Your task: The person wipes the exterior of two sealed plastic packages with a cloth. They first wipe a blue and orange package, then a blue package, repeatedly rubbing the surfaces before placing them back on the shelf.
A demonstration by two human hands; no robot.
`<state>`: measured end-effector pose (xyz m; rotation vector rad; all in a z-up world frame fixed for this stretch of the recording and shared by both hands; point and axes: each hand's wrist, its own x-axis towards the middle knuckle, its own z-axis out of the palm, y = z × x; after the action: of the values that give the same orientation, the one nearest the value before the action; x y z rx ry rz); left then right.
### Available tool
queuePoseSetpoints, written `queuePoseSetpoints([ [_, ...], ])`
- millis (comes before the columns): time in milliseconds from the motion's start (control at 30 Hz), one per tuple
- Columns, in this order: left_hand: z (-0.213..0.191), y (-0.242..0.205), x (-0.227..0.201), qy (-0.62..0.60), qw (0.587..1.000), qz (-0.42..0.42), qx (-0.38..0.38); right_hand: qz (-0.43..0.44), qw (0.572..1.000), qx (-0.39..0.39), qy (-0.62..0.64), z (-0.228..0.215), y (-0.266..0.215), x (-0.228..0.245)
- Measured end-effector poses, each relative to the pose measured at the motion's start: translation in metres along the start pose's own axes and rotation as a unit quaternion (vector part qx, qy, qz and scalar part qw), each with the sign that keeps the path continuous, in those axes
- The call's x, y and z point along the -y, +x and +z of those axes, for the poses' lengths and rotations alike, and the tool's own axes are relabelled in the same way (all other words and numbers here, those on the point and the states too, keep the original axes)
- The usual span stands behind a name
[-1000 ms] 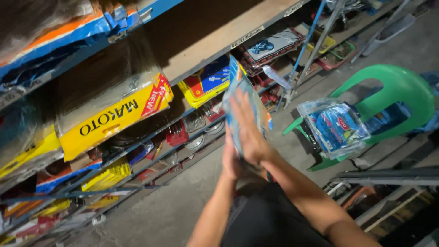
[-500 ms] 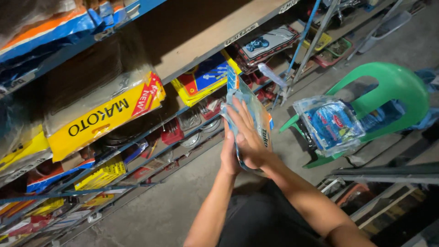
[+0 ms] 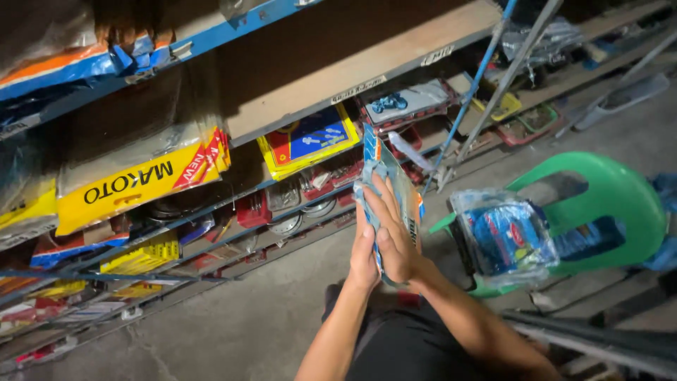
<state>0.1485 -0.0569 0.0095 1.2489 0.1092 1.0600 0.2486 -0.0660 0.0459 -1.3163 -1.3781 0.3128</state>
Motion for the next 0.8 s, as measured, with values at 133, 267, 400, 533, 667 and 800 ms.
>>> queuePoseSetpoints([
  [133,0.026,0.002,-0.007,0.023,1.000,0.004,-0.009,0.000,1.000,-0.004,0.002,-0.016,-0.005,-0.006],
  [267,0.044,0.012,-0.023,0.014,0.999,0.000,0.033,-0.004,1.000,-0.023,0.000,-0.028,-0.005,-0.010],
  [400,0.042,0.008,-0.001,0.005,1.000,0.010,0.001,-0.020,0.994,-0.024,0.106,-0.035,-0.009,-0.002],
  [533,0.037,0.010,-0.007,-0.042,0.998,-0.005,-0.043,-0.054,0.997,0.017,0.059,-0.028,-0.021,0.008],
  [667,0.020,0.001,0.008,-0.037,0.998,-0.034,-0.043,-0.099,0.993,0.056,-0.011,-0.020,-0.028,0.017],
  [800,0.035,0.020,-0.048,0.000,0.998,-0.042,0.042,-0.137,0.988,-0.047,-0.044,-0.020,0.009,-0.002],
])
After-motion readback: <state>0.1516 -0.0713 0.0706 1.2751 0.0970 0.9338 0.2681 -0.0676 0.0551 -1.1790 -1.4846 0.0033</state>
